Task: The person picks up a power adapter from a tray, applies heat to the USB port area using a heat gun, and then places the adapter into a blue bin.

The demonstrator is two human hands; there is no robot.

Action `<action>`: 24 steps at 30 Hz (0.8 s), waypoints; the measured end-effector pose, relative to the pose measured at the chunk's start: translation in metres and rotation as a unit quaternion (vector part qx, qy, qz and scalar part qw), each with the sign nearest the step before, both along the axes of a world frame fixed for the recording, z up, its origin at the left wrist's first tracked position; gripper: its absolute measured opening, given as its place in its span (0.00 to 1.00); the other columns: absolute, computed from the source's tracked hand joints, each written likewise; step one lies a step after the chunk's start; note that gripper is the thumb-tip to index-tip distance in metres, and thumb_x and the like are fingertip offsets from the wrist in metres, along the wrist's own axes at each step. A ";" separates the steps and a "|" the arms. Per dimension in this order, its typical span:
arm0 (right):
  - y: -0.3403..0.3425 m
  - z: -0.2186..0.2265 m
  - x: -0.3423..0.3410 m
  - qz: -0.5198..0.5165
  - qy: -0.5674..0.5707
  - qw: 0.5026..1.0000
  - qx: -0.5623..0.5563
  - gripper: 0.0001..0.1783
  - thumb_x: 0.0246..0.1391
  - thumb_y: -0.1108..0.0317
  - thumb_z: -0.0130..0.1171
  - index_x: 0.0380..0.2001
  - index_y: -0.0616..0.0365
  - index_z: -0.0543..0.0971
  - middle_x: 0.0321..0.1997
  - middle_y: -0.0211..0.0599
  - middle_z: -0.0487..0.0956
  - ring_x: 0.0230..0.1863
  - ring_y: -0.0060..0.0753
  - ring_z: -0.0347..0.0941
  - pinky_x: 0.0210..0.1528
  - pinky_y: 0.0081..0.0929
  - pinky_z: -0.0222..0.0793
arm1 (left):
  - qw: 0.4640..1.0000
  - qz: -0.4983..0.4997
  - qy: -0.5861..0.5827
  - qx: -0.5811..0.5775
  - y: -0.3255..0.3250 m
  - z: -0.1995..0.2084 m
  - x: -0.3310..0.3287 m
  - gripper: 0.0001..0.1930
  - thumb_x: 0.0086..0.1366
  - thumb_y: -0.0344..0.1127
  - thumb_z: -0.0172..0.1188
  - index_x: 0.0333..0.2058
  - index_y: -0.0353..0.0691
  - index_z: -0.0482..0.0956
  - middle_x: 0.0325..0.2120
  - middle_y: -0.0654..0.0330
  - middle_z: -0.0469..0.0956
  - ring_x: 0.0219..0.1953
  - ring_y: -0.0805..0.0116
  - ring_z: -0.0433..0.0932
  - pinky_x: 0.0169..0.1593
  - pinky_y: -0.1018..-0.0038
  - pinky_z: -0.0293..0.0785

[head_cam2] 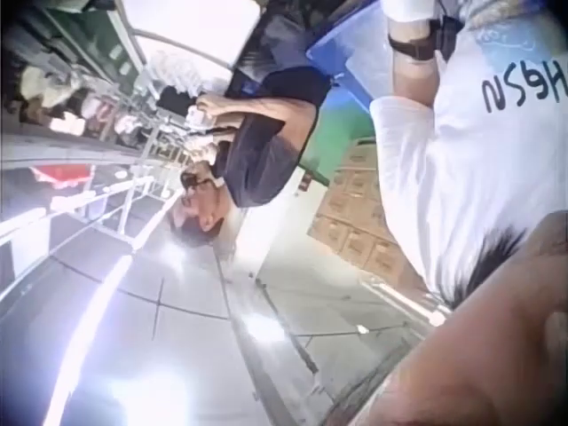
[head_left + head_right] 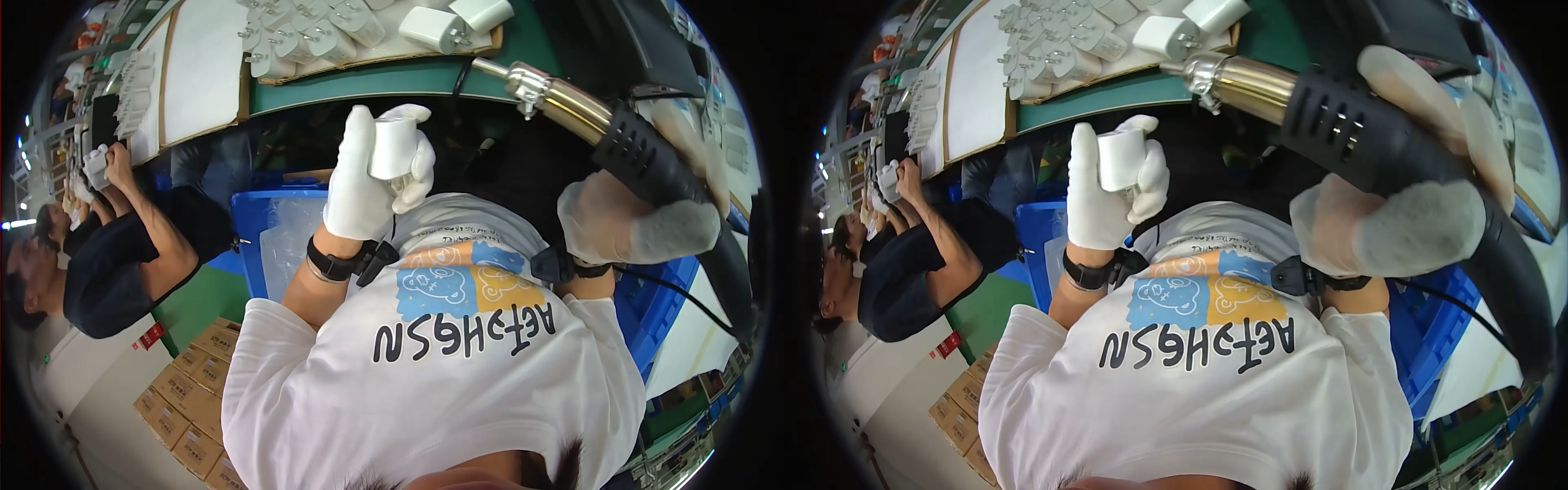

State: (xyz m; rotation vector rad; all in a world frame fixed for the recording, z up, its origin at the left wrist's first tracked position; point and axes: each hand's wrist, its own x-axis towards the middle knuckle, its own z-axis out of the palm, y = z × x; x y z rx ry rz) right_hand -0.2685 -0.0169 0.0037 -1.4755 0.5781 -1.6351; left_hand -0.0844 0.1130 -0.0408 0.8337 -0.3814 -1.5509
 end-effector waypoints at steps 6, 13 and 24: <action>0.005 0.000 -0.014 -0.075 0.022 0.997 0.010 0.30 0.49 0.36 0.54 0.31 0.57 0.72 0.30 0.26 0.70 0.36 0.17 0.66 0.45 0.12 0.58 | 0.961 -0.028 0.269 0.052 -0.014 -0.001 -0.003 0.34 0.64 0.67 0.36 0.49 0.41 0.67 0.21 0.59 0.69 0.16 0.72 0.60 0.18 0.79 0.52; 0.007 -0.001 -0.018 -0.109 0.017 0.993 0.040 0.30 0.49 0.36 0.54 0.31 0.55 0.70 0.30 0.26 0.69 0.36 0.17 0.66 0.45 0.13 0.60 | 0.972 -0.011 0.220 0.076 -0.016 0.002 -0.007 0.33 0.65 0.64 0.37 0.51 0.40 0.67 0.24 0.58 0.72 0.18 0.69 0.65 0.20 0.79 0.56; 0.009 0.011 -0.007 -0.013 -0.033 0.999 0.034 0.24 0.48 0.45 0.60 0.29 0.55 0.68 0.31 0.29 0.68 0.35 0.16 0.67 0.35 0.14 0.67 | 0.663 0.155 -0.732 -0.036 -0.007 0.021 -0.002 0.32 0.49 0.36 0.70 0.51 0.37 0.65 0.31 0.55 0.77 0.31 0.63 0.78 0.37 0.71 0.76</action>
